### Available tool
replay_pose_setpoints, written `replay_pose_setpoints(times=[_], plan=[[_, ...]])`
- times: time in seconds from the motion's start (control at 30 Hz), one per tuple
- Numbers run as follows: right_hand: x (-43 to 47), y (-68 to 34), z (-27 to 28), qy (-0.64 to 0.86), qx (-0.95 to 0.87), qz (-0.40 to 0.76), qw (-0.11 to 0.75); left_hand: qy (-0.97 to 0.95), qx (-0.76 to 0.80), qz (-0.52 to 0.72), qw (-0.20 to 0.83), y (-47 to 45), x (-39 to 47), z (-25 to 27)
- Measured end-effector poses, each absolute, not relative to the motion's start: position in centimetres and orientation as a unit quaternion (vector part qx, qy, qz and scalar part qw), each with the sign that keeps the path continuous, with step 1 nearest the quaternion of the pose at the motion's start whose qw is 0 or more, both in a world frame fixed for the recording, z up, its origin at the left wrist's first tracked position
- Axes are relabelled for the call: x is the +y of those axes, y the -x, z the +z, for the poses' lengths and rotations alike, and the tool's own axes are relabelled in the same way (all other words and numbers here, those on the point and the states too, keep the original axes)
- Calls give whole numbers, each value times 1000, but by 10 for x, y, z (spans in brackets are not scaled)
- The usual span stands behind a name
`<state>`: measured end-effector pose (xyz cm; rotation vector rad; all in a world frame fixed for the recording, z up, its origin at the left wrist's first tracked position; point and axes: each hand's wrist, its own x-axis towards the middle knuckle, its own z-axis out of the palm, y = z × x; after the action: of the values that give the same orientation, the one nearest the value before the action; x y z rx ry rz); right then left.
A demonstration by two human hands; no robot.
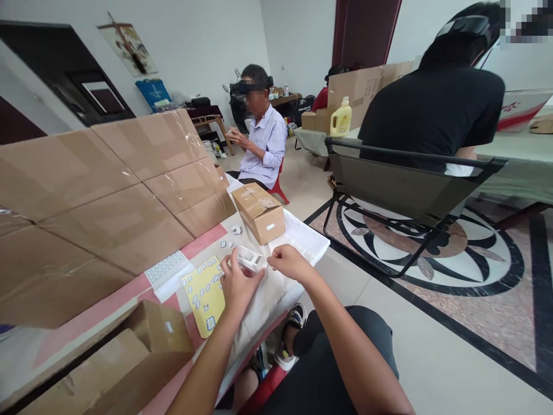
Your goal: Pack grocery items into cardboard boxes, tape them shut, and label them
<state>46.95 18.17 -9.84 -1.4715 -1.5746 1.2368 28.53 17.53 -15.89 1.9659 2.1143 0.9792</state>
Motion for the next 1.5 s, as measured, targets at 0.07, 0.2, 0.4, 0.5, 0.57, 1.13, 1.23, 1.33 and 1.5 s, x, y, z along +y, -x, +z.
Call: replay_pose_setpoints(times=[0.07, 0.2, 0.4, 0.5, 0.57, 1.13, 1.23, 1.33, 1.5], plan=[[180, -473, -95, 561, -606, 463, 322, -648, 691, 319, 43, -285, 176, -160], [179, -477, -94, 558, -613, 459, 320, -649, 689, 320, 39, -285, 176, -162], [180, -481, -104, 550, -610, 475, 317, -658, 684, 312, 39, -286, 174, -160], [179, -482, -108, 550, -606, 481, 314, -668, 678, 304, 39, -284, 173, -159], [179, -482, -109, 549, -605, 485, 313, -676, 674, 296, 35, -283, 173, -158], [180, -473, -106, 559, -603, 470, 321, -690, 682, 242, 8, -277, 178, -151], [182, -469, -108, 567, -602, 462, 320, -692, 684, 233, 4, -275, 181, -148], [186, -466, -110, 572, -603, 457, 317, -689, 689, 224, 11, -274, 183, -146], [187, -463, -108, 571, -610, 449, 317, -688, 689, 228, 5, -273, 184, -147]])
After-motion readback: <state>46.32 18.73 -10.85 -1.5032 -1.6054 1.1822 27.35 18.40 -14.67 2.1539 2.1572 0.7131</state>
